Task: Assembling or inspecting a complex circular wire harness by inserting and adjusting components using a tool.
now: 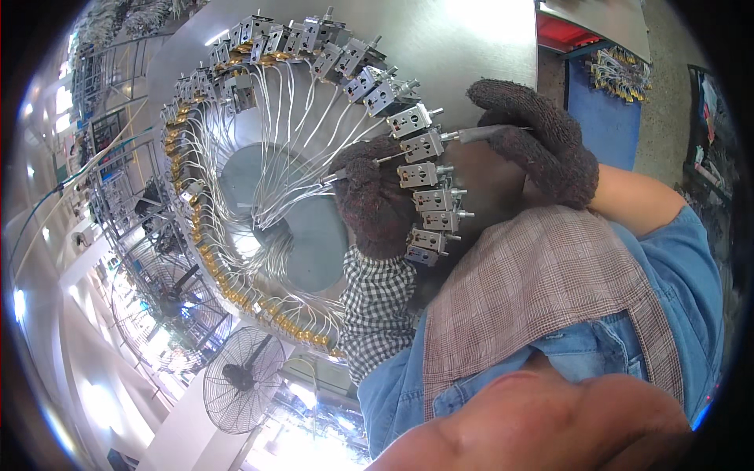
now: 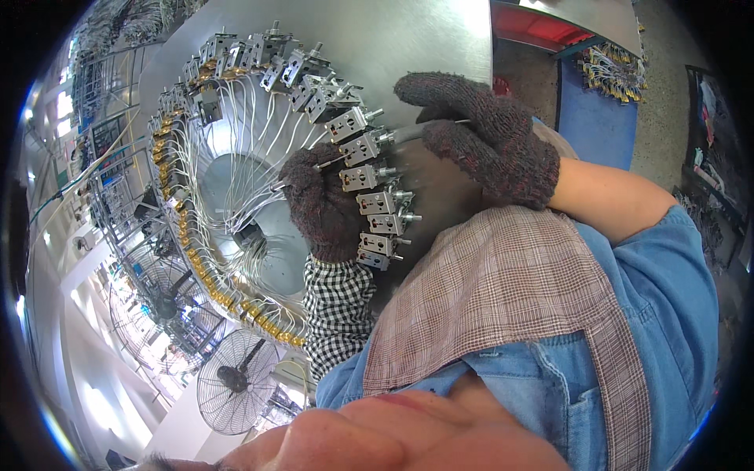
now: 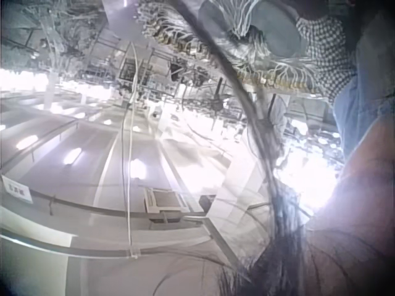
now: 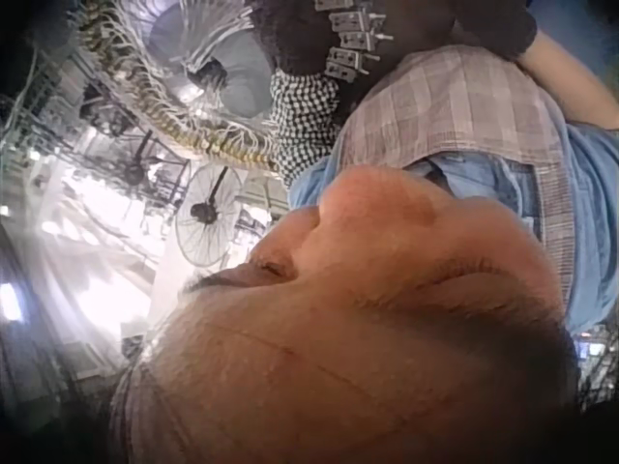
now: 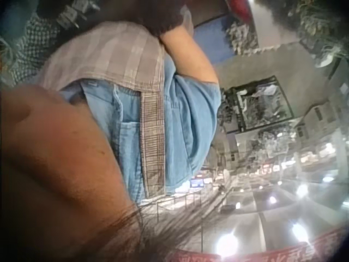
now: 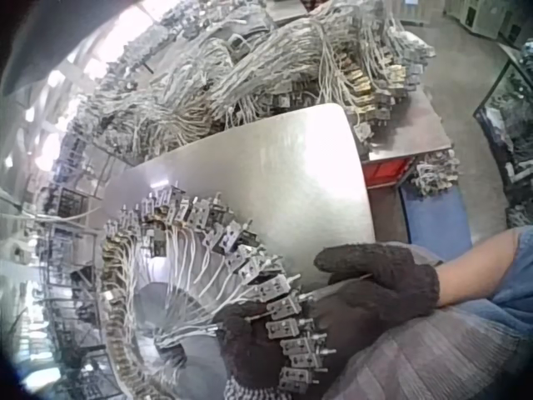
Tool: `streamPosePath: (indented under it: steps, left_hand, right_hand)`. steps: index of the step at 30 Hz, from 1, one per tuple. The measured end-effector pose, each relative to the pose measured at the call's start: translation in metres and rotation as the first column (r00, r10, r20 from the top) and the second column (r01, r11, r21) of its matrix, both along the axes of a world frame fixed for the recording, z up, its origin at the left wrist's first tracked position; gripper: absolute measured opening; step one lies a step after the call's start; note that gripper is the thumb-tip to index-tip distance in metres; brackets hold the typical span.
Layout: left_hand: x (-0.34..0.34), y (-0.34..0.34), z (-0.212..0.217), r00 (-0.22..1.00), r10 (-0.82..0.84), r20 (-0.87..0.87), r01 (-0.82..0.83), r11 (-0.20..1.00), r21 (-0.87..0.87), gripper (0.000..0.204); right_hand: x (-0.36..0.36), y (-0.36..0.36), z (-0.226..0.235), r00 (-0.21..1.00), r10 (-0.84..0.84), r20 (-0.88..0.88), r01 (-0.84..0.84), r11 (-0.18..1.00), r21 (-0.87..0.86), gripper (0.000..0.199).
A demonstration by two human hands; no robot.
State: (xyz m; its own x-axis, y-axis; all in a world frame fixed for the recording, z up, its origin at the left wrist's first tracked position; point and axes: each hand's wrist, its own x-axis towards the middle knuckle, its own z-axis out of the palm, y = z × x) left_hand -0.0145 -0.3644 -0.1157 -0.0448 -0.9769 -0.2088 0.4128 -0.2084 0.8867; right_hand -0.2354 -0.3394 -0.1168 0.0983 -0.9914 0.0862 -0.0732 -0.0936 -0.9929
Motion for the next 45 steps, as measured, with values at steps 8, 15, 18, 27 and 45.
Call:
streamPosePath:
  steps: [8,15,18,27,45]
  left_hand:
    - [0.0,-0.004,0.003,0.746,0.075,0.662,0.226,0.906,-0.358,0.019]
    - [0.002,-0.007,0.004,0.463,0.283,0.84,0.478,0.718,-0.506,0.018]
    - [0.006,-0.008,0.005,0.427,0.26,0.866,0.507,0.724,-0.467,0.016]
    - [0.0,-0.001,-0.005,0.989,-0.054,-0.136,0.039,0.993,-0.112,0.023]
    - [0.008,-0.008,0.016,0.946,-0.213,-0.246,0.218,0.976,-0.007,0.023]
  right_hand:
    - [-0.004,-0.002,0.004,0.976,0.033,0.216,-0.113,0.923,0.367,0.034]
    - [0.0,0.001,-0.007,0.991,0.037,0.131,-0.071,0.963,0.262,0.031]
    - [0.003,-0.004,0.001,0.953,-0.076,0.294,-0.058,0.904,0.424,0.032]
    - [0.004,-0.002,0.002,0.96,-0.062,0.272,-0.035,0.94,0.339,0.034]
    - [0.015,-0.022,0.014,0.81,0.037,0.585,-0.37,0.807,0.46,0.051]
